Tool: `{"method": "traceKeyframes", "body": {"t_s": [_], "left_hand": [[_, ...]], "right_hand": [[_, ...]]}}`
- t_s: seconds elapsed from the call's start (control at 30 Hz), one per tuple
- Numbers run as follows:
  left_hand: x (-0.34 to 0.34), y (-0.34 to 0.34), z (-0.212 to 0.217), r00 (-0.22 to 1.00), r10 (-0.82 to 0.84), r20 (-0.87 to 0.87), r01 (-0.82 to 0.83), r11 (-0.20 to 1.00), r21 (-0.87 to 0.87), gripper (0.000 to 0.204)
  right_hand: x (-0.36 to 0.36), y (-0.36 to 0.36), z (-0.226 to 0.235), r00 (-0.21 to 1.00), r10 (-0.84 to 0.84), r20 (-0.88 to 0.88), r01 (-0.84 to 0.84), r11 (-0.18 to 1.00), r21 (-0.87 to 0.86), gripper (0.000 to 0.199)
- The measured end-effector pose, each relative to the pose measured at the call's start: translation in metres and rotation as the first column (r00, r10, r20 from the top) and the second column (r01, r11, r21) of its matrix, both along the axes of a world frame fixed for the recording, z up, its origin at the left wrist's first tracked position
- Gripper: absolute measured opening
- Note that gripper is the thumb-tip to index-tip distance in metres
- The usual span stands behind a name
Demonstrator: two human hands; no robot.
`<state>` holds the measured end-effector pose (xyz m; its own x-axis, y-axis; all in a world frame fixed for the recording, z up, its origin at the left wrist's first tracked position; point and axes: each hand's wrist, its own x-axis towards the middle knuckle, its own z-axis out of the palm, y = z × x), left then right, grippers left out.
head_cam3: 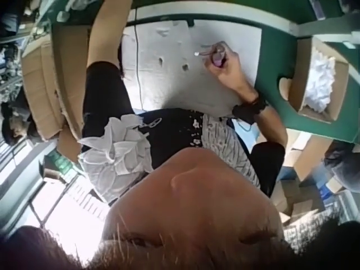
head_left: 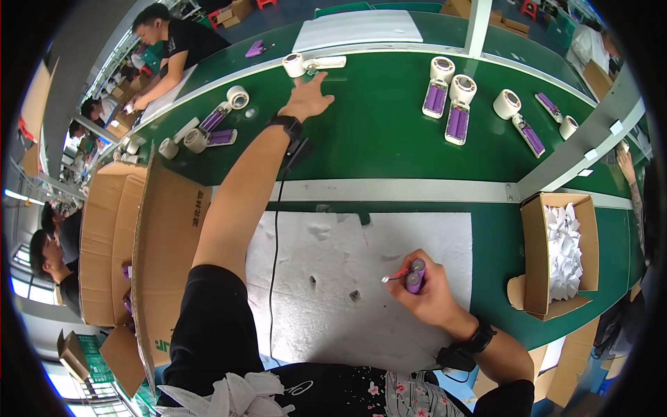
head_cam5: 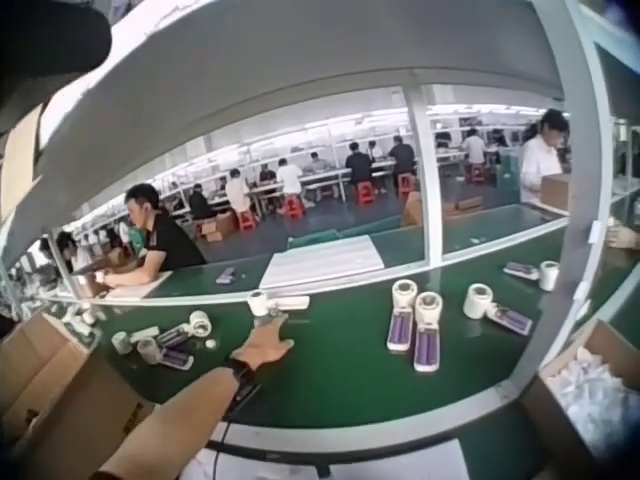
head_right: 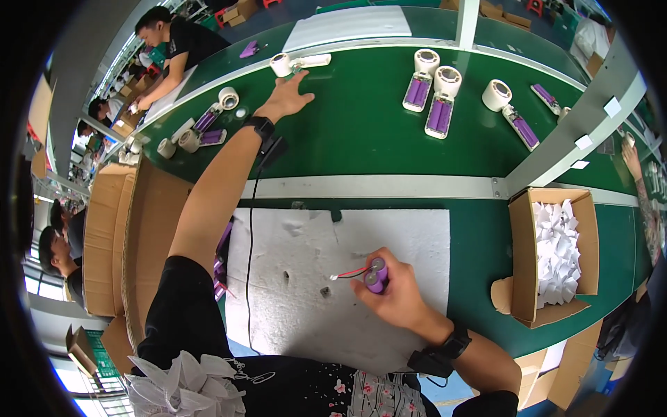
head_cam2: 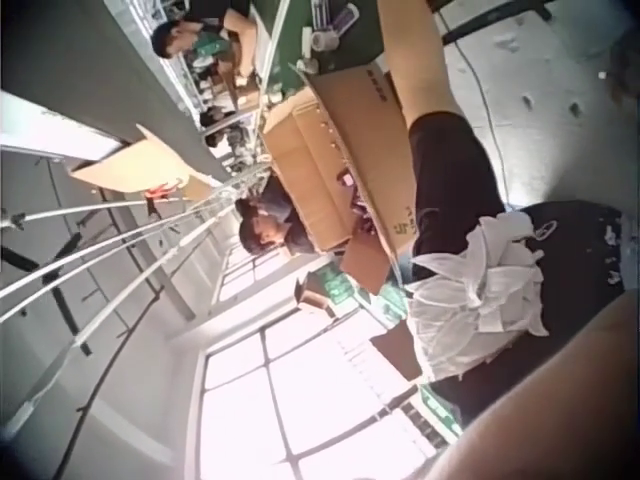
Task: The person connects a battery pack to a circuit board inside a fan housing, then applies a piece of tape to the battery pack. After setting the fan aside, the person picks up another battery pack, applies tape to it, and connects it to the circuit board.
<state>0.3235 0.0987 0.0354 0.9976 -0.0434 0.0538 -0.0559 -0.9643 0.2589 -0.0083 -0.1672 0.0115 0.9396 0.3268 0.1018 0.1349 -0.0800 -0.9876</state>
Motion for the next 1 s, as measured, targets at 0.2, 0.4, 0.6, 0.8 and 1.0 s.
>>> {"method": "traceKeyframes", "body": {"t_s": [0.2,0.4,0.6,0.8,1.0], "left_hand": [[0.068,-0.013,-0.009,0.987,0.159,0.020,-0.159,0.987,0.038,0.073],[0.113,0.011,-0.023,0.991,0.134,-0.007,-0.134,0.990,-0.039,0.055],[0.056,0.013,0.002,0.993,-0.009,-0.118,-0.018,0.974,-0.224,0.048],[-0.093,-0.031,0.040,0.854,-0.372,-0.365,0.096,0.801,-0.591,0.026],[-0.221,-0.050,0.035,0.651,-0.603,-0.461,0.014,0.617,-0.787,0.020]], "right_hand": [[0.004,-0.001,-0.008,0.999,-0.036,0.034,0.038,0.998,-0.043,0.030],[0.005,-0.002,0.003,0.998,-0.007,-0.068,0.005,1.000,-0.028,0.025],[0.004,-0.002,0.002,0.998,-0.021,-0.057,0.019,0.999,-0.040,0.025],[0.001,0.000,-0.003,0.982,-0.055,-0.181,0.074,0.993,0.097,0.023],[0.002,0.014,0.006,0.871,-0.243,-0.426,0.445,0.756,0.479,0.019]]}}
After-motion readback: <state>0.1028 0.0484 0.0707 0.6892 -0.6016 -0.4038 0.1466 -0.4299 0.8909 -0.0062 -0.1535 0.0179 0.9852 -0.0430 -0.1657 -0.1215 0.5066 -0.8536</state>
